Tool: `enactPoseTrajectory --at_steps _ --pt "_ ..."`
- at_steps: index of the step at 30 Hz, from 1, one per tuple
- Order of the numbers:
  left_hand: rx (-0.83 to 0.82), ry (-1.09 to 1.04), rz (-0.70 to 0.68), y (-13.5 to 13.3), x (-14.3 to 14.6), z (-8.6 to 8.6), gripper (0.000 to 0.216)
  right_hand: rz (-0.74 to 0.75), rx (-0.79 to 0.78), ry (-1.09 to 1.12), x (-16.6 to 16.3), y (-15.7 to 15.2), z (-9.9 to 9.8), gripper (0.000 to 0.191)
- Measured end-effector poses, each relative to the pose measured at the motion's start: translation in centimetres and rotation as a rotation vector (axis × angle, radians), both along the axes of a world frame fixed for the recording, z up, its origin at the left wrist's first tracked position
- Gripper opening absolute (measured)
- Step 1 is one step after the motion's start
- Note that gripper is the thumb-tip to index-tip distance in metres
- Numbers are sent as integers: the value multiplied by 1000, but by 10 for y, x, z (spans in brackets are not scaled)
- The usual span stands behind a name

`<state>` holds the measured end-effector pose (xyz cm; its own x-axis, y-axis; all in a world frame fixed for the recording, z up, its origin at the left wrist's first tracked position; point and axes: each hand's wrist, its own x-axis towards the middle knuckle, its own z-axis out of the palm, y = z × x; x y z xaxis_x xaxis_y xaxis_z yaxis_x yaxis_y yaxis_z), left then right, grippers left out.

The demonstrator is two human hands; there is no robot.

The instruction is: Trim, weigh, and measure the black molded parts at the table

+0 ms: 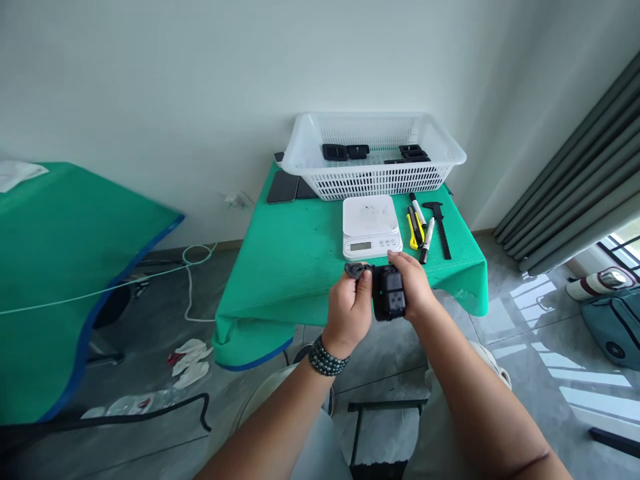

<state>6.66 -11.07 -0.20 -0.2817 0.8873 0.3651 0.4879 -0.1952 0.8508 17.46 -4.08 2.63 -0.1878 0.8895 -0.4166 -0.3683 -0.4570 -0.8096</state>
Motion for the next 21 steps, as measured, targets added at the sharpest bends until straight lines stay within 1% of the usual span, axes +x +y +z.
enactPoseTrajectory --at_steps 3,6,8,10,12,14,16,18,21 --pt "-32 90 -91 -7 7 -1 37 -92 -123 84 8 14 4 36" --pt "-38 118 -129 -9 7 -2 35 -80 -129 136 9 20 5 32" --pt "-34 98 -130 -6 0 -1 34 -44 -125 139 3 15 2 30" --pt "-41 64 -112 -1 -11 2 33 17 -93 100 -8 4 -4 32" --pt "-58 28 -74 4 -23 4 33 90 -10 48 -19 -7 -10 36" --pt "-86 -6 -67 8 -33 6 33 146 63 12 -28 -15 -15 42" --pt "-118 -27 -97 10 -39 7 34 160 75 -17 -33 -17 -18 48" --pt "-139 -37 -115 11 -41 7 35 141 71 -54 -32 -14 -17 52" --pt "-141 -64 -127 10 -41 6 34 147 93 -97 -24 -7 -13 54"
